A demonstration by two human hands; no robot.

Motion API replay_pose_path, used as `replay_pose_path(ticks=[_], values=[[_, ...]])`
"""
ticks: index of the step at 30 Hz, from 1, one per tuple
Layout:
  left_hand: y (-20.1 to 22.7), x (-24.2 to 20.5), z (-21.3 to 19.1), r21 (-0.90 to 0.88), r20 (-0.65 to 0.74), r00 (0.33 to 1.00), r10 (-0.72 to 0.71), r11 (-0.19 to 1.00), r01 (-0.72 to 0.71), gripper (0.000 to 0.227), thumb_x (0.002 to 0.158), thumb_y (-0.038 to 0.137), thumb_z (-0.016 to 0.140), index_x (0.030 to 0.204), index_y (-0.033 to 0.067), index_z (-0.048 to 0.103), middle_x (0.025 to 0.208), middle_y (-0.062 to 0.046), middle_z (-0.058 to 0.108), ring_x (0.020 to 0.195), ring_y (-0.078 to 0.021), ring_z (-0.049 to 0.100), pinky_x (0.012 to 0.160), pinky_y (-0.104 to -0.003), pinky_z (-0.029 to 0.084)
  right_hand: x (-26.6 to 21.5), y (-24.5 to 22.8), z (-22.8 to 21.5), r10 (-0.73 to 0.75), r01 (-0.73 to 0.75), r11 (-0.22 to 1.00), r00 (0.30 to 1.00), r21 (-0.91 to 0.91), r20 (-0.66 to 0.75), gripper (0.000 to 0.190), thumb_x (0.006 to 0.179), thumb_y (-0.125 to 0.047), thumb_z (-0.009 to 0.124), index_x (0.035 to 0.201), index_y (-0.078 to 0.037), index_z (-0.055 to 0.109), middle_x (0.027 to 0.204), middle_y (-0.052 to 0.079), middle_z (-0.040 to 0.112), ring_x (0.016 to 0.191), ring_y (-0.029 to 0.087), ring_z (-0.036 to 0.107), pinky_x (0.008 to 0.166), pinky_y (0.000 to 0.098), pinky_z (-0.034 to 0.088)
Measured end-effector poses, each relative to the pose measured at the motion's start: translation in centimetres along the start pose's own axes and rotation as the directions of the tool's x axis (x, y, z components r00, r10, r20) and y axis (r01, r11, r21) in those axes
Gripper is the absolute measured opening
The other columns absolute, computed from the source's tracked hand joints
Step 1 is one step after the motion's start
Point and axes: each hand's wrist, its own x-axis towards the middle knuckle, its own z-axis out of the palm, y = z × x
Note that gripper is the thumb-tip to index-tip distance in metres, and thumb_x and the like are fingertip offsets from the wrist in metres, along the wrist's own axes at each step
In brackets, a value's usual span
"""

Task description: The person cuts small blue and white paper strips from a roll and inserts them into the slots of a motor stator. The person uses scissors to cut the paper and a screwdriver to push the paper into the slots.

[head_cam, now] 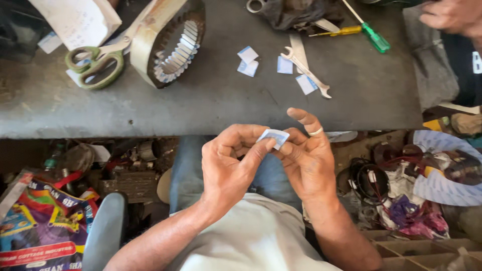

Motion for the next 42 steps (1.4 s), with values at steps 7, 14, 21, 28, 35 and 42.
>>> replay_pose_path(ticks=[7, 14, 21, 28, 35, 42], values=[[0.0, 0.1, -0.9, 0.148, 0.029, 0.996, 0.083, 0.985, -0.086, 0.011, 0.091, 0.002, 0.077, 0.100, -0.0034, 0.075, 0.093, -0.006, 0.080, 0.083, -0.0072, 0.074, 0.076, -0.023, 0.062, 0.1, 0.2, 0.6, -0.084, 0.087, 0.991, 0.996, -0.101, 0.041, 0.063, 0.090, 0.012, 0.072, 0.146, -0.003, 0.047, 0.102, 0.016, 0.073, 0.097, 0.021, 0.072, 0.092, 0.0327, 0.057], [-0.7, 0.0, -1.3, 0.159, 0.040, 0.998, 0.041, 0.986, -0.046, 0.009, 0.091, 0.003, 0.076, 0.098, -0.0027, 0.075, 0.091, -0.006, 0.080, 0.081, -0.0068, 0.074, 0.076, -0.024, 0.062, -0.4, 1.4, 0.7, -0.126, 0.126, 0.985, 0.992, -0.122, 0.003, 0.045, 0.092, 0.014, 0.068, 0.131, -0.004, 0.053, 0.104, 0.012, 0.069, 0.099, 0.017, 0.067, 0.093, 0.0314, 0.055], [-1.3, 0.0, -2.1, 0.211, 0.070, 0.997, 0.025, 0.977, -0.039, 0.010, 0.090, 0.004, 0.078, 0.097, -0.0020, 0.075, 0.089, -0.005, 0.080, 0.081, -0.0075, 0.074, 0.077, -0.025, 0.063, -0.4, 1.3, 0.9, -0.151, 0.156, 0.972, 0.988, -0.175, 0.044, 0.043, 0.092, 0.014, 0.069, 0.126, -0.005, 0.050, 0.103, 0.012, 0.067, 0.098, 0.017, 0.066, 0.092, 0.0320, 0.055], [-1.4, 0.3, -2.8, 0.298, 0.098, 0.995, 0.025, 0.953, -0.053, 0.009, 0.089, 0.003, 0.078, 0.096, -0.0022, 0.075, 0.089, -0.005, 0.080, 0.081, -0.0089, 0.075, 0.077, -0.025, 0.063, 0.4, 1.3, 0.9, -0.096, 0.100, 0.977, 0.995, -0.191, 0.031, 0.045, 0.087, 0.014, 0.069, 0.121, -0.007, 0.048, 0.092, 0.011, 0.067, 0.088, 0.016, 0.066, 0.083, 0.0291, 0.054], [-2.1, 1.2, -3.1, 0.097, 0.049, 0.990, -0.134, 0.987, 0.128, 0.014, 0.087, -0.001, 0.079, 0.100, -0.0045, 0.075, 0.087, -0.010, 0.076, 0.075, -0.0103, 0.067, 0.069, -0.025, 0.054, 1.0, 1.3, 0.3, 0.023, -0.029, 0.990, 0.999, -0.138, -0.040, 0.047, 0.089, 0.011, 0.073, 0.130, 0.002, 0.052, 0.093, 0.012, 0.069, 0.088, 0.016, 0.067, 0.085, 0.0295, 0.053], [-1.7, 1.8, -2.3, -0.085, 0.035, 0.989, -0.147, 0.985, 0.149, 0.017, 0.089, 0.004, 0.077, 0.103, -0.0048, 0.072, 0.091, -0.010, 0.077, 0.078, -0.0119, 0.070, 0.075, -0.025, 0.059, 0.3, 0.5, 1.6, -0.019, -0.003, 0.986, 0.991, -0.166, -0.132, 0.047, 0.086, 0.011, 0.072, 0.128, 0.003, 0.053, 0.097, 0.013, 0.072, 0.090, 0.017, 0.070, 0.085, 0.0283, 0.055]])
